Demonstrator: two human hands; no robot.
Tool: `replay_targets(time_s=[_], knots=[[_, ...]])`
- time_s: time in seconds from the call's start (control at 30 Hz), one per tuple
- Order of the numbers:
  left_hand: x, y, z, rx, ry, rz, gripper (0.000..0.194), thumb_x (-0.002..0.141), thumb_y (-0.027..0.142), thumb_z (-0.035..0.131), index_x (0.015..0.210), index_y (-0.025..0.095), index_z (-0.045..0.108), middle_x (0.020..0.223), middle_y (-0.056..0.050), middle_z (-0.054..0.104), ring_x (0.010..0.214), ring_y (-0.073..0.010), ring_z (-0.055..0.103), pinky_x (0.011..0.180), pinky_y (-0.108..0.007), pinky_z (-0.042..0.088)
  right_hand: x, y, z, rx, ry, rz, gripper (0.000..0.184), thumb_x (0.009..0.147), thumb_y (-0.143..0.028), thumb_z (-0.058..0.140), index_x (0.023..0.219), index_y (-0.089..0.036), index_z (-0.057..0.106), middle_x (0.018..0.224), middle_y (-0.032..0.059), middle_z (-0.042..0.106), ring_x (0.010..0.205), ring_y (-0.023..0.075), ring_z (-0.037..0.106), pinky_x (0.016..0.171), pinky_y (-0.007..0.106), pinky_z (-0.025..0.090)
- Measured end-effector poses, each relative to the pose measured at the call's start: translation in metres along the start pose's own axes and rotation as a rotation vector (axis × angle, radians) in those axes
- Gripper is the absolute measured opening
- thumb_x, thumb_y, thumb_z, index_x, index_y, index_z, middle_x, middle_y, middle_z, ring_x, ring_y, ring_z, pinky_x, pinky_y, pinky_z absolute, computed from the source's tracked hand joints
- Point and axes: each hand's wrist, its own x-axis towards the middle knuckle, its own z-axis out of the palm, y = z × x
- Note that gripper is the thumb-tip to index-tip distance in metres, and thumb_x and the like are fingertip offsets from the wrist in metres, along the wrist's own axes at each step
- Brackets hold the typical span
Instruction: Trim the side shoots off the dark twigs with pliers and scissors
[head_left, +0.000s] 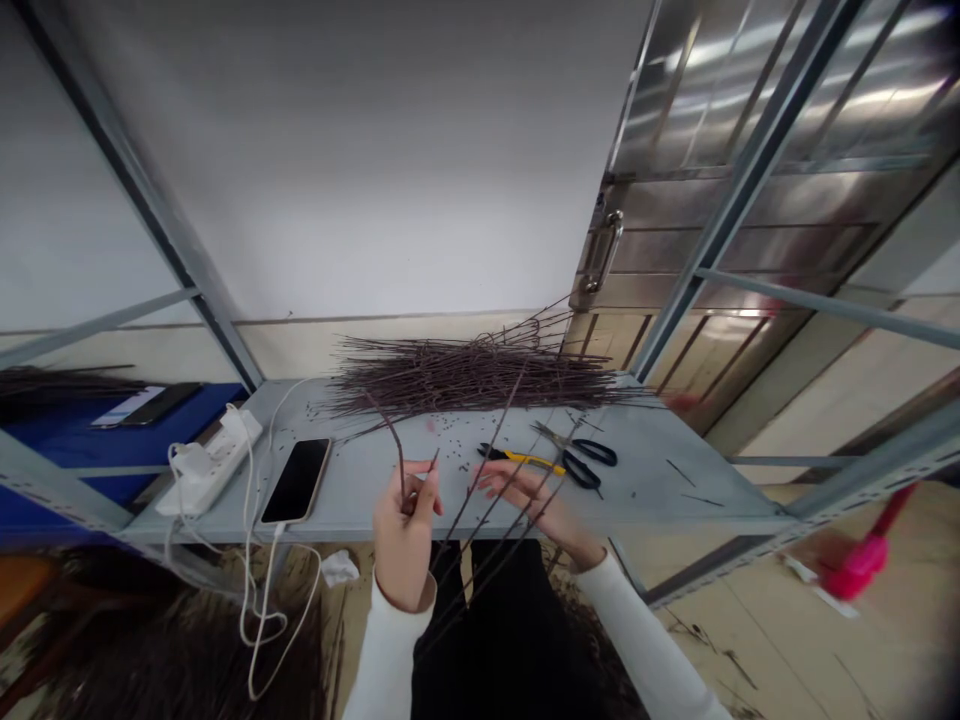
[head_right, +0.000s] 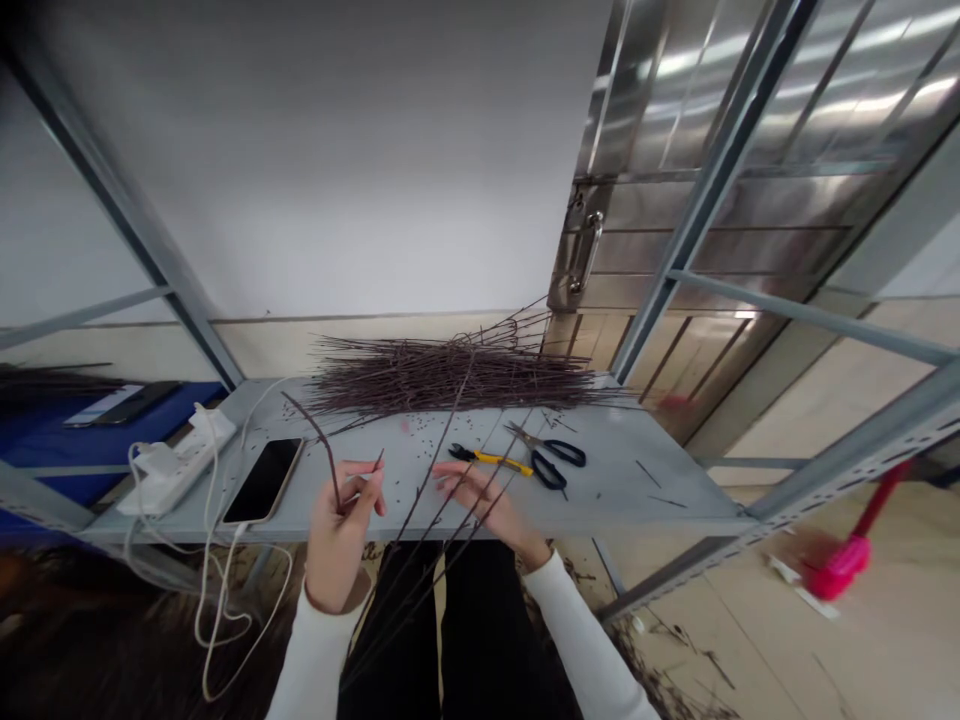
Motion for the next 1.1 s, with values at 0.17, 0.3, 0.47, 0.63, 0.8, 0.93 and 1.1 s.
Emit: replay_targets(time_s=[0.17,0.3,0.47,0.63,0.8,0.93,1.1], knots=[[0.0,-0.007,0.0,0.07,-0.008,-0.001,0.021,0.08,0.039,0.058,0.081,0.019,0.059,0.048,0.005,0.05,0.048,-0.0134,0.047,0.052,-0.025,0.037,0.006,-0.02,0.018,0.326,-0.161,0.05,0.037,0.077,-0.044,0.068,0.103,-0.017,0.064,0.089,0.0067,0.069,0.084,0.0182,0.065,0.08,0.034,0.051],[-0.001,-0.011,0.001,0.077,-0.023,-0.018,0.021,0.082,0.038,0.057,0.085,0.018,0.058,0.05,0.005,0.051,0.048,-0.0132,0.048,0.051,-0.024,0.038,0.013,-0.021,0.026,0.399,-0.112,0.112,0.033,0.075,-0.047,0.069,0.084,-0.015,0.065,0.066,0.003,0.067,0.061,0.0152,0.065,0.062,0.03,0.054],[0.0,-0.012,0.002,0.085,-0.015,-0.044,0.02,0.082,0.038,0.056,0.086,0.019,0.058,0.05,0.006,0.051,0.047,-0.0123,0.047,0.051,-0.024,0.037,0.006,-0.025,0.024,0.471,-0.18,0.129,0.03,0.082,-0.043,0.062,0.091,-0.015,0.065,0.077,0.0051,0.071,0.068,0.0156,0.068,0.066,0.03,0.055],[0.004,-0.016,-0.002,0.121,0.021,-0.027,0.021,0.082,0.039,0.057,0.085,0.019,0.059,0.049,0.006,0.05,0.047,-0.0128,0.048,0.052,-0.024,0.038,-0.009,-0.031,0.017,0.606,-0.308,0.088,0.024,0.077,-0.037,0.069,0.094,-0.019,0.067,0.094,0.0072,0.071,0.091,0.0204,0.066,0.087,0.037,0.05],[0.005,-0.019,-0.002,0.147,0.042,-0.051,0.024,0.081,0.042,0.057,0.084,0.018,0.059,0.048,0.007,0.049,0.045,-0.0124,0.046,0.051,-0.024,0.036,-0.013,-0.028,0.016,0.575,-0.37,0.132,0.024,0.071,-0.031,0.076,0.091,-0.021,0.069,0.097,0.0063,0.07,0.092,0.0196,0.065,0.088,0.035,0.049],[0.006,-0.02,-0.002,0.132,0.041,-0.067,0.03,0.08,0.046,0.057,0.086,0.017,0.059,0.048,0.006,0.049,0.046,-0.0129,0.046,0.051,-0.025,0.037,-0.008,-0.017,0.021,0.527,-0.249,0.143,0.022,0.071,-0.034,0.075,0.082,-0.015,0.07,0.08,0.0051,0.072,0.068,0.0133,0.065,0.068,0.027,0.054],[0.005,-0.017,0.0,0.027,-0.044,-0.085,0.036,0.08,0.05,0.056,0.088,0.015,0.061,0.053,0.005,0.05,0.052,-0.0132,0.049,0.055,-0.025,0.041,0.003,-0.009,0.031,0.482,-0.111,0.113,0.023,0.072,-0.034,0.075,0.085,-0.015,0.071,0.075,0.0041,0.072,0.064,0.0121,0.065,0.066,0.025,0.054]])
